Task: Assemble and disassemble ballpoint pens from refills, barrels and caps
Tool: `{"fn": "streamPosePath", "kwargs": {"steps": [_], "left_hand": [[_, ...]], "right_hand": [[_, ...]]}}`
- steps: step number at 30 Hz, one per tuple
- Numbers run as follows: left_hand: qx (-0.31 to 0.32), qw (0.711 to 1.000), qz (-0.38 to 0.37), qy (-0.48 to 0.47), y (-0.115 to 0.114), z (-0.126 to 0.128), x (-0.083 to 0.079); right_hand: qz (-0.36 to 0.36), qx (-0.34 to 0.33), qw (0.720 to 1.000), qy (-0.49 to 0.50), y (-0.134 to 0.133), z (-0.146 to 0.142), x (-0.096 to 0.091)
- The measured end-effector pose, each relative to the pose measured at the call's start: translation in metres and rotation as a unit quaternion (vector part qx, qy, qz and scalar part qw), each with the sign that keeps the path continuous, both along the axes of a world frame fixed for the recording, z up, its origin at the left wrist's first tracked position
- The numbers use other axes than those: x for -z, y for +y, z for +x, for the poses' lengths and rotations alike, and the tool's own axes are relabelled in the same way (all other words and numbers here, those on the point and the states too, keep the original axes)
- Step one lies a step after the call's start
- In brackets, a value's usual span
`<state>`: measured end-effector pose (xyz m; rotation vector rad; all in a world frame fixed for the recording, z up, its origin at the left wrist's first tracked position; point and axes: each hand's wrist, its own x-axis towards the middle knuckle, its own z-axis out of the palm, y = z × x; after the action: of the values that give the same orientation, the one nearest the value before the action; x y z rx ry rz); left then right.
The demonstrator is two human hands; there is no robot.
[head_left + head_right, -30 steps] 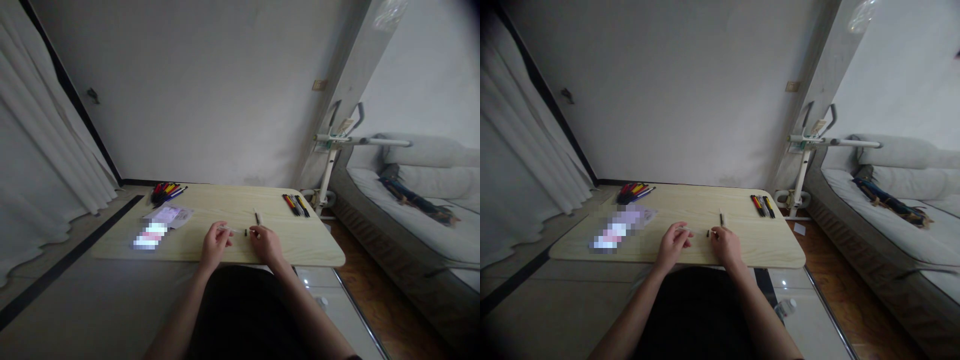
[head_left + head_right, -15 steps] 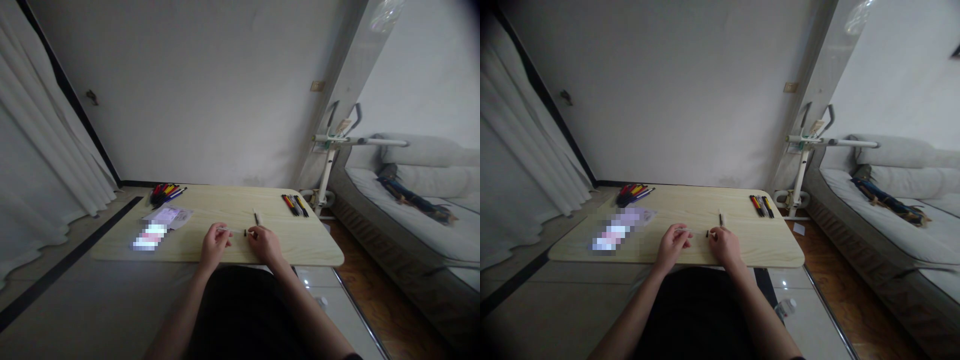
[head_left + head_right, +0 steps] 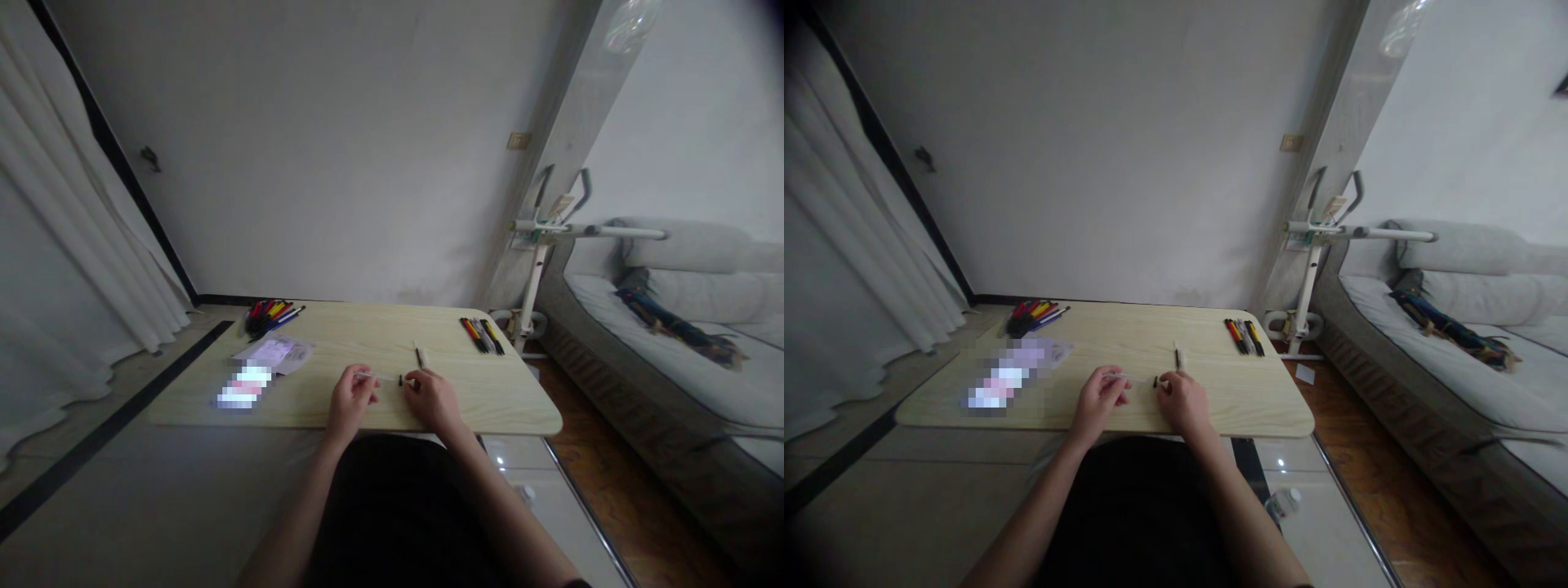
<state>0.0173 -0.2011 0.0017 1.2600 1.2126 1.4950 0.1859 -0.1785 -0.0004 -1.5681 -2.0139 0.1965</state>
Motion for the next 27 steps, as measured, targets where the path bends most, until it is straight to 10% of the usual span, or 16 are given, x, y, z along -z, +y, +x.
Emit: {"fn": "streamPosePath", "kwargs": {"steps": [27], "left_hand": [[-0.033, 0.999, 0.018, 0.027, 0.006, -0.001, 0.009]], "right_hand": [[-0.004, 0.002, 1.0, 0.019, 0.002, 0.0, 0.004]]}}
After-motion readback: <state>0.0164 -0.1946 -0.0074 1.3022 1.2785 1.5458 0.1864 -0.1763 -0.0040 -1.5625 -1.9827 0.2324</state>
